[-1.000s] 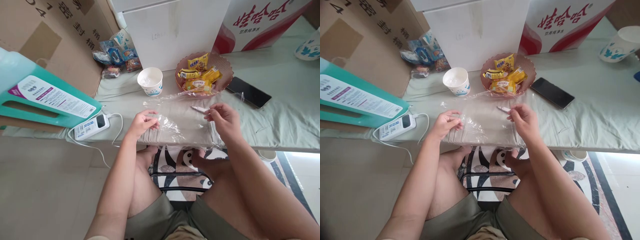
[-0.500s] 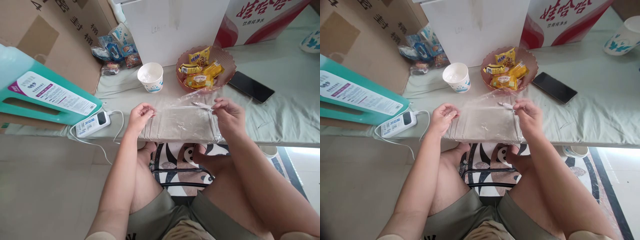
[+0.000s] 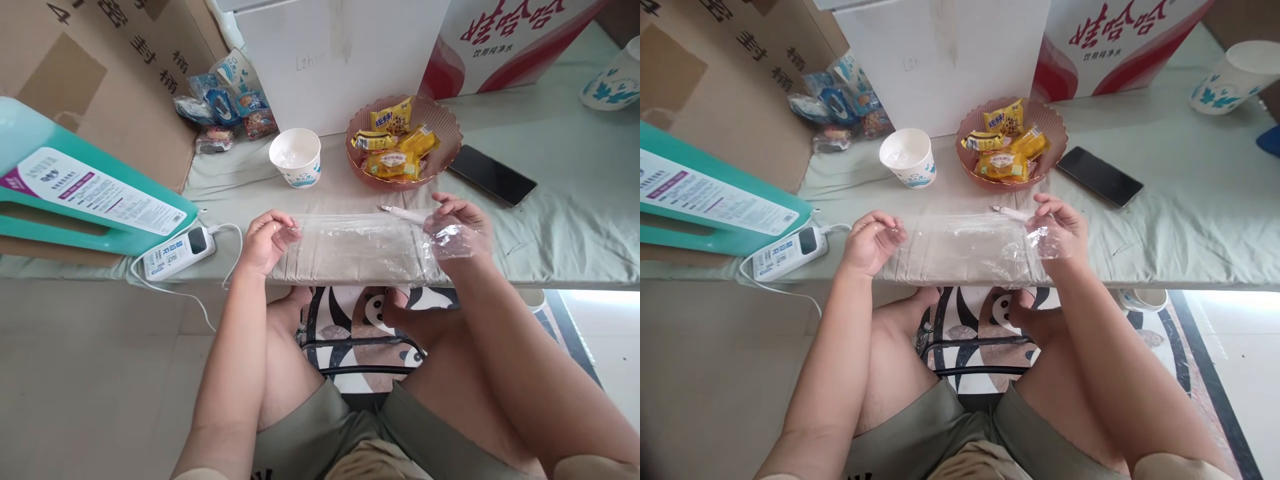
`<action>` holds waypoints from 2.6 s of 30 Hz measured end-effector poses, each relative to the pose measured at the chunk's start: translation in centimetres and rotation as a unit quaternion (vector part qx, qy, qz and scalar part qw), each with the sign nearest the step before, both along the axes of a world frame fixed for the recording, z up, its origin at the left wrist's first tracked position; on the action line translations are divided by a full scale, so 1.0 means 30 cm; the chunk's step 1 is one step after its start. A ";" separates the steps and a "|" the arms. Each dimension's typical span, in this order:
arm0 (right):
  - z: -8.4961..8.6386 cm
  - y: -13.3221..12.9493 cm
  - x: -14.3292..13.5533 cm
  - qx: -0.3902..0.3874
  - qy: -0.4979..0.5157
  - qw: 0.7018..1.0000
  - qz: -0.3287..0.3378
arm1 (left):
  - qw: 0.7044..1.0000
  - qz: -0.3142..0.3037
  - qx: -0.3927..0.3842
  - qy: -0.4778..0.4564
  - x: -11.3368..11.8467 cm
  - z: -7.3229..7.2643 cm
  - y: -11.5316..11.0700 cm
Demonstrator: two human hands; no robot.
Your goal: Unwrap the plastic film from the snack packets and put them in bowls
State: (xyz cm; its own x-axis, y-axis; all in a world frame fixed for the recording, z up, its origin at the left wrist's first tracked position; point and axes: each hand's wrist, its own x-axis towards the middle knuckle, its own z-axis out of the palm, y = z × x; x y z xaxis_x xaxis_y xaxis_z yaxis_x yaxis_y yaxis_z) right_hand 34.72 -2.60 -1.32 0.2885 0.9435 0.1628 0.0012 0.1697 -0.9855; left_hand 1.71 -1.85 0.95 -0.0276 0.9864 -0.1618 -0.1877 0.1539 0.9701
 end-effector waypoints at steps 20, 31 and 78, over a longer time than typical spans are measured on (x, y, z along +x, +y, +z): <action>0.018 -0.039 0.033 -0.010 -0.280 0.960 -0.008 | 0.995 -0.080 -0.057 0.010 -0.017 0.016 -0.020; 0.061 -0.063 -0.183 -0.167 -0.059 0.822 0.541 | 0.956 -0.274 -0.024 -0.104 0.065 0.000 -0.042; 0.038 -0.059 -0.153 -0.193 -0.044 0.960 0.199 | 0.975 -0.108 0.116 0.154 0.166 -0.062 -0.034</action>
State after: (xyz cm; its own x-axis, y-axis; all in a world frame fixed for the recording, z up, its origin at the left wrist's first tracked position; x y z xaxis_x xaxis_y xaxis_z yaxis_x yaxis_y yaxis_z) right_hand 30.12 -4.36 -0.20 -0.1062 0.9713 -0.2129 0.0986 -0.2028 -0.9743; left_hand 6.69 -2.88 -0.91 0.1734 0.9836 0.0486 0.1313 -0.0720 0.9887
